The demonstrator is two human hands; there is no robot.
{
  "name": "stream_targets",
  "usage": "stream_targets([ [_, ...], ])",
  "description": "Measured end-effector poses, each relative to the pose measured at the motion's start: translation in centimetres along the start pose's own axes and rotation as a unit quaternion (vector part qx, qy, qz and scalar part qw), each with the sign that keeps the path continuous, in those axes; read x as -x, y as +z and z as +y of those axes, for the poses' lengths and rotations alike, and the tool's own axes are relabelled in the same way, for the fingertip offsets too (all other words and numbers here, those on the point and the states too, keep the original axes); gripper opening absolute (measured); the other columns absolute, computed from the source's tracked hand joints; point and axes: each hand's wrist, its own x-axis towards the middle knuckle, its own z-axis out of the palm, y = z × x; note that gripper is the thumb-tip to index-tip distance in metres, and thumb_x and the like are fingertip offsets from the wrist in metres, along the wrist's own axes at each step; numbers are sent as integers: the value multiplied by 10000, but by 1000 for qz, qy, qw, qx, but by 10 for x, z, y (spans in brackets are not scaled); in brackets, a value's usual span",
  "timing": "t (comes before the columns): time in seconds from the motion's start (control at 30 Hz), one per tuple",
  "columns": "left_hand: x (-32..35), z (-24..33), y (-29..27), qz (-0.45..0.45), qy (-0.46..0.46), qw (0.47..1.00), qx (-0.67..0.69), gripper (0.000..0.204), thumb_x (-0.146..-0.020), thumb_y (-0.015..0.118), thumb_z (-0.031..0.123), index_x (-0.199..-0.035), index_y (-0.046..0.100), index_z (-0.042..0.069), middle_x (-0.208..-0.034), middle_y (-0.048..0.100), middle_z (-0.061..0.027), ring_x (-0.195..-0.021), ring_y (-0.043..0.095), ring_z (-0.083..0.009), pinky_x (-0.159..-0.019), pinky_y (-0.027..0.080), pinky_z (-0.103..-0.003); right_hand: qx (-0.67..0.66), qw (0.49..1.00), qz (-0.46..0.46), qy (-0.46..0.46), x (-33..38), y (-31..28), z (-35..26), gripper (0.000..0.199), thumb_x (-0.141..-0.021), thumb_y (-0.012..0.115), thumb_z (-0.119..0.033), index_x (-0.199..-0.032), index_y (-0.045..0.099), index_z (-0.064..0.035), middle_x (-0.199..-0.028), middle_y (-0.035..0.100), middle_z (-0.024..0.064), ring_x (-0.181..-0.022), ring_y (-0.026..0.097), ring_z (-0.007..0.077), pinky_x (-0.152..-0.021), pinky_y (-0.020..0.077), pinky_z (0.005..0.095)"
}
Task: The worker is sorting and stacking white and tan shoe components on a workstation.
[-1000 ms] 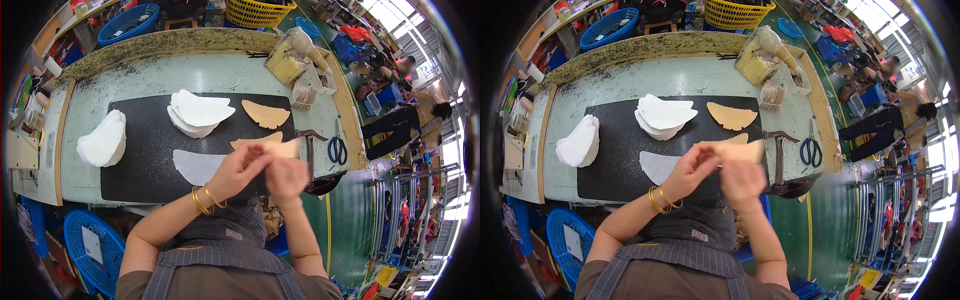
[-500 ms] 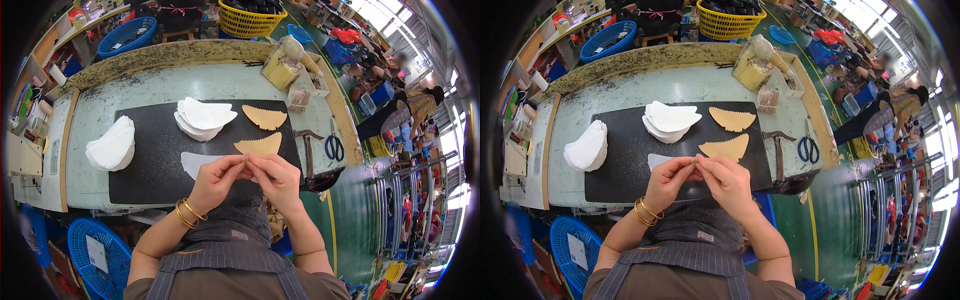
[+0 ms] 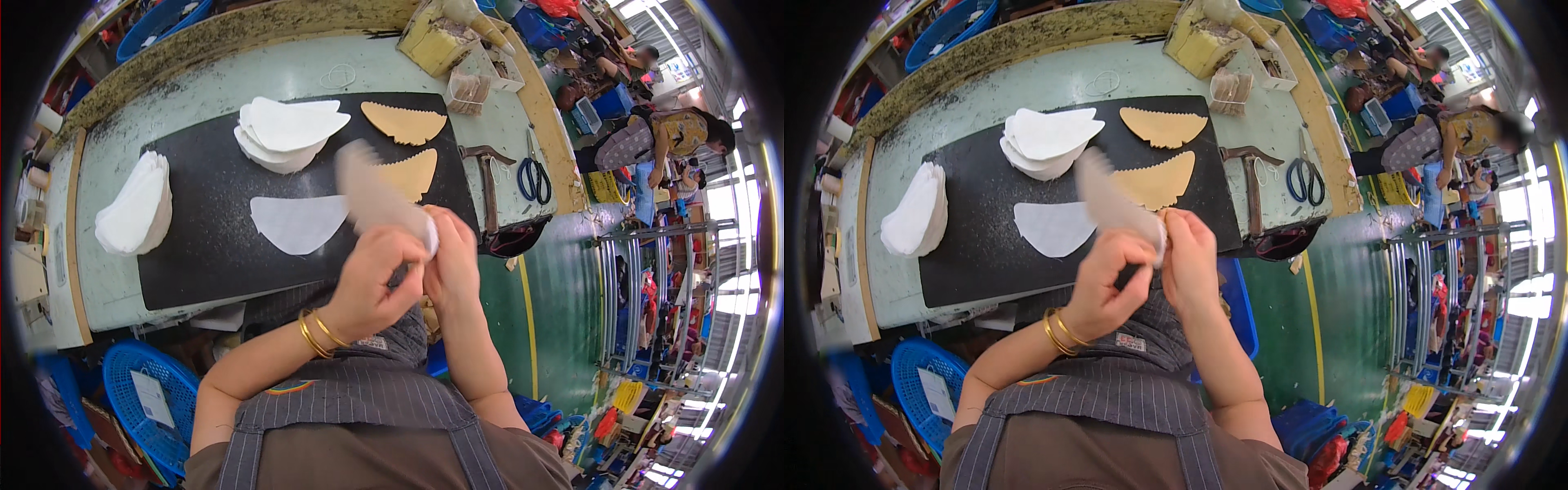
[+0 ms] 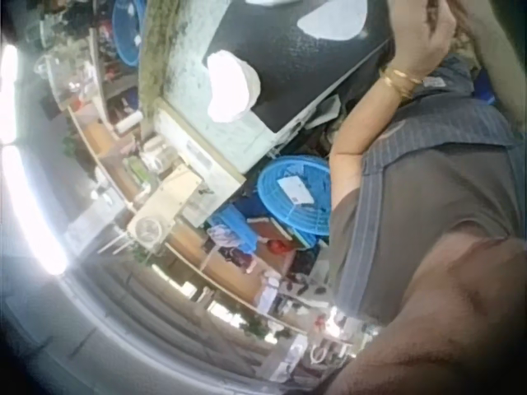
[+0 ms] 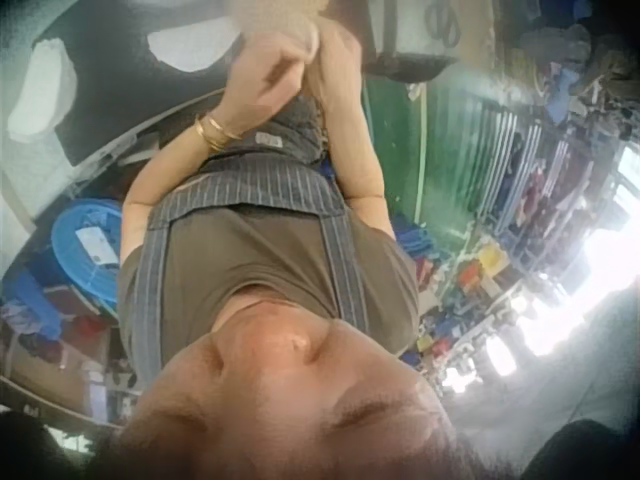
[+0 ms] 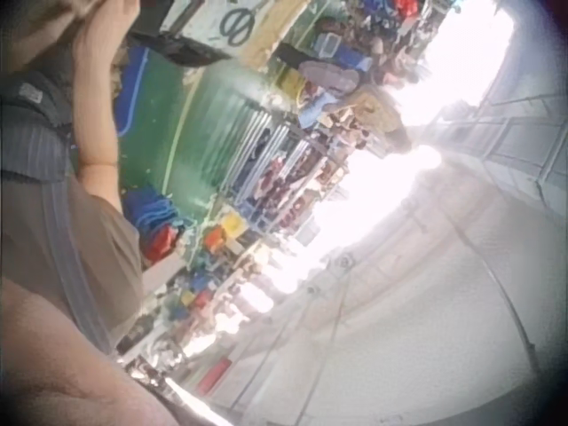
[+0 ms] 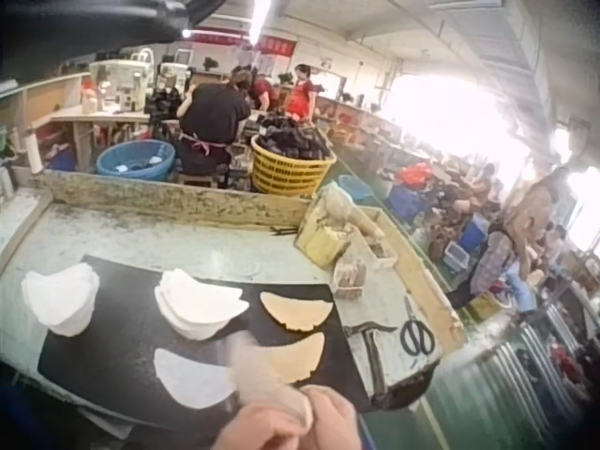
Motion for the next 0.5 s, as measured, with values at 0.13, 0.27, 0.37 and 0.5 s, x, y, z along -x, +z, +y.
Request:
stream_targets([
  [0.13, 18, -13, -9, 23, -195, 887, 418, 59, -823, 484, 47, -873, 514, 40, -878, 563, -81, -822, 564, -200, -790, 451, -315, -174, 951, -160, 199, -19, -28, 32, 179, -937, 475, -151, -950, 590, -15, -852, 625, 55, -759, 619, 146, -663, 519, 297],
  [0.27, 14, -5, -59, 117, -301, 732, 600, 130, -817, 408, 169, -732, 407, 71, -720, 442, -59, -683, 449, -165, -642, 412, -289, -41, 922, -232, 306, 24, -50, 11, 206, -925, 522, -212, -1010, 577, -32, -838, 625, 20, -743, 623, 140, -651, 520, 306],
  [0.37, 17, -8, -84, 140, -315, 703, 622, 140, -802, 401, 161, -700, 396, 64, -701, 440, -55, -641, 443, -161, -588, 397, -275, 334, 874, -243, 255, 29, -91, -2, 295, -900, 589, -273, -1046, 543, -21, -849, 603, 20, -784, 604, 122, -670, 500, 284],
  [0.5, 34, 11, -60, 18, -285, 953, 97, 27, -801, 483, 43, -776, 482, 35, -692, 479, -23, -658, 489, -106, -623, 404, -221, 628, 739, -237, -54, 60, -67, -7, 284, -864, 640, -189, -1049, 516, -13, -891, 580, 36, -826, 580, 116, -705, 482, 273],
])
